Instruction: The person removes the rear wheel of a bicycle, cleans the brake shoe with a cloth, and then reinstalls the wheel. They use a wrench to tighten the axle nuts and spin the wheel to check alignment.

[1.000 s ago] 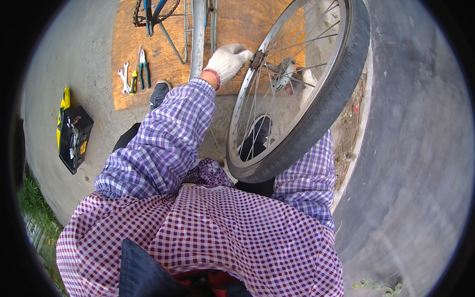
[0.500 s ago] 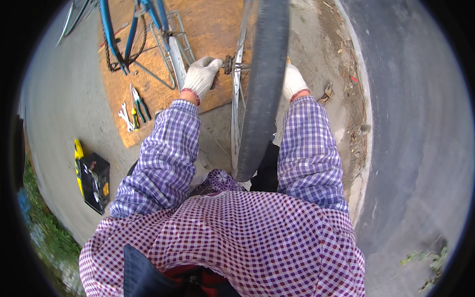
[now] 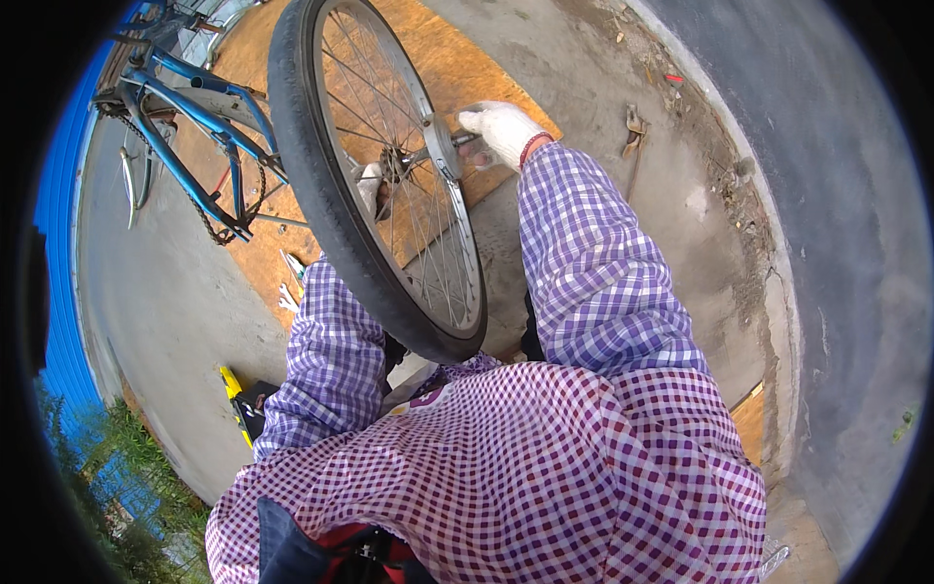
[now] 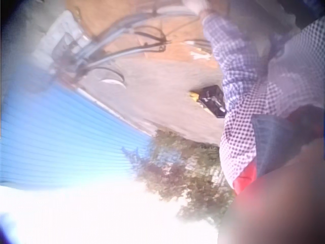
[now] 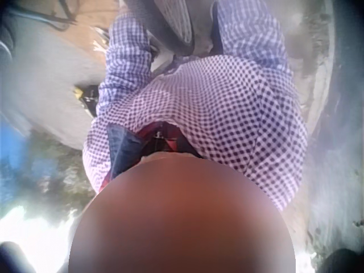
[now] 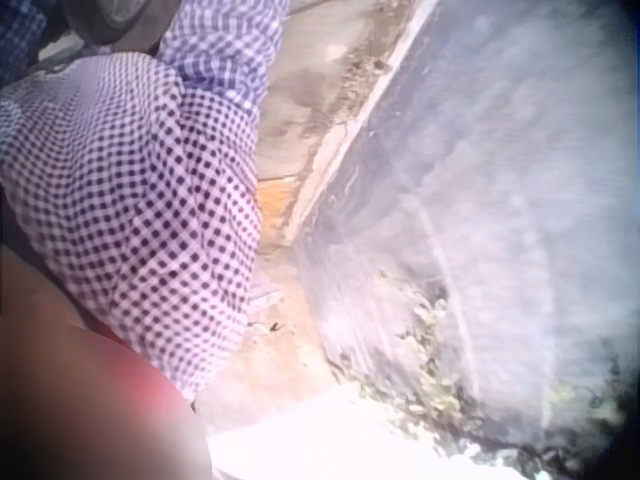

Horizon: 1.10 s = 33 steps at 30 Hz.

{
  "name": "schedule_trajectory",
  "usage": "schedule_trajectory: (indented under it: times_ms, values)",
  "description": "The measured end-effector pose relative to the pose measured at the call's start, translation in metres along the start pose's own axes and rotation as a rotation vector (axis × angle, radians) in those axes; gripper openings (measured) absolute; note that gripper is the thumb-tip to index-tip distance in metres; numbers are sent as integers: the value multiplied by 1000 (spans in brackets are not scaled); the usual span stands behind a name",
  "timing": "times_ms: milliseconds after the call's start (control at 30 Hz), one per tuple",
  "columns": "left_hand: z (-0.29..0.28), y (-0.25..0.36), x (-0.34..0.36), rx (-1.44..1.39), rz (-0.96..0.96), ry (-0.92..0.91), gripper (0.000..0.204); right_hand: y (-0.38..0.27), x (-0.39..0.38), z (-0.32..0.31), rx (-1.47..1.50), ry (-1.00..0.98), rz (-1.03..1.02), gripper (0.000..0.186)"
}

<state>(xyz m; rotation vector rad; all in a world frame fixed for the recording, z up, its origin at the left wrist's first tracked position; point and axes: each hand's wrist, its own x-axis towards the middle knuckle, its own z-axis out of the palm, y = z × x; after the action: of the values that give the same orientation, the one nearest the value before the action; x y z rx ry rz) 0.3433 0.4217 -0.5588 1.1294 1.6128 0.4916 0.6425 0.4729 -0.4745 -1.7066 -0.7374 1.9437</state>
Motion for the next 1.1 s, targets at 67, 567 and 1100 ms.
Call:
schedule_trajectory:
  times_ms: [67, 567, 1100]
  values:
    - [12, -7, -1, -525, -253, 41, 33, -1, 3, -8, -64, -35, 60, 39]
    - [45, -10, 0, -812, -303, -237, 33, -1, 0, -34, -463, -81, 96, 29]
    - [70, 7, 7, -792, -267, -84, 38, 8, 11, -57, -222, -8, 269, 33]
